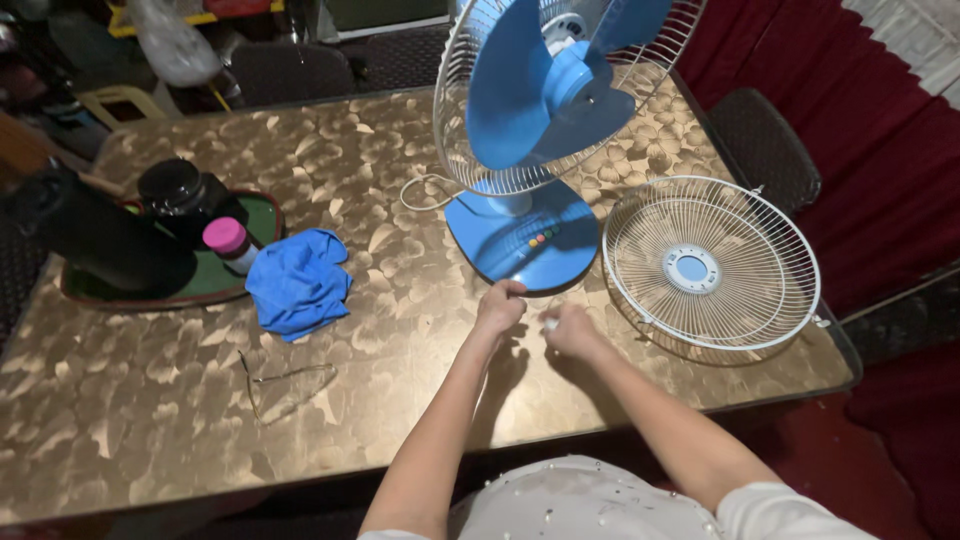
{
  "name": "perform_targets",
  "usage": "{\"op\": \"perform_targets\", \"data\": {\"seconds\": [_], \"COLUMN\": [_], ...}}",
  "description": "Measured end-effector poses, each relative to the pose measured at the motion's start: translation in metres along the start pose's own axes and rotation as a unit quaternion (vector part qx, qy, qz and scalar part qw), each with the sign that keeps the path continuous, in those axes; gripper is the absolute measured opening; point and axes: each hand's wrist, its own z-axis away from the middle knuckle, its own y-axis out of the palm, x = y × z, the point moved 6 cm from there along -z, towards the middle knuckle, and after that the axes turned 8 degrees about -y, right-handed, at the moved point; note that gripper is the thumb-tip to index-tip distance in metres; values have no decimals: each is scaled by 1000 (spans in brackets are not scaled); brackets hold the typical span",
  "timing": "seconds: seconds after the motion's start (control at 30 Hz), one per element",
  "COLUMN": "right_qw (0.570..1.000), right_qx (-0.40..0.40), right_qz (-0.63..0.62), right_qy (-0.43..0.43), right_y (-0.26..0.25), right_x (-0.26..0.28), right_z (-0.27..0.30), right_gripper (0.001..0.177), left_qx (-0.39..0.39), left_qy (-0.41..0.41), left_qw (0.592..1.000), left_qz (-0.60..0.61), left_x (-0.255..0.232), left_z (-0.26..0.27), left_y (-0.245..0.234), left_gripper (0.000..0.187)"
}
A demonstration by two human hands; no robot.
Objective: The person assembles a blue table fan by attaching the fan blades to the motor shaft, securing them with a nut, and then attaching the front and rear wire cages. The person uses a screwdriver to tighten the nut and aligns the cages with the fan body.
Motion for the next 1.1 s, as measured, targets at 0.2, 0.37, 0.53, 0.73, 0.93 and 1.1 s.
{"op": "perform_targets", "data": {"seconds": [0.2, 0.37, 0.53, 0.73, 0.93, 1.1], "right_qw": [916, 898, 937, 869, 891, 878], "right_qx": [-54, -47, -128, -352, -348, -399], "right_qz": [-397, -422, -286, 156, 50, -66], "right_qy": [-34, -120, -154, -310, -288, -255], "right_y": [-109, -178, -210, -229, -240, -250], "right_x": [95, 172, 214, 272, 263, 230], "right_z": [-11, 11, 30, 54, 37, 6], "right_gripper": [53, 52, 35, 31, 26, 18], "left_qx": [205, 310, 295, 164, -52, -438], "left_qy": [-76, 56, 98, 213, 364, 504], "left_qw": [959, 903, 895, 917, 924, 741], "left_qz": [178, 294, 320, 294, 108, -70], "left_x": [-62, -163, -203, -236, -273, -294], "left_z": [11, 53, 73, 87, 126, 161], "left_y": [5, -14, -27, -45, -80, -122], "left_gripper": [35, 33, 24, 20, 15, 56]}}
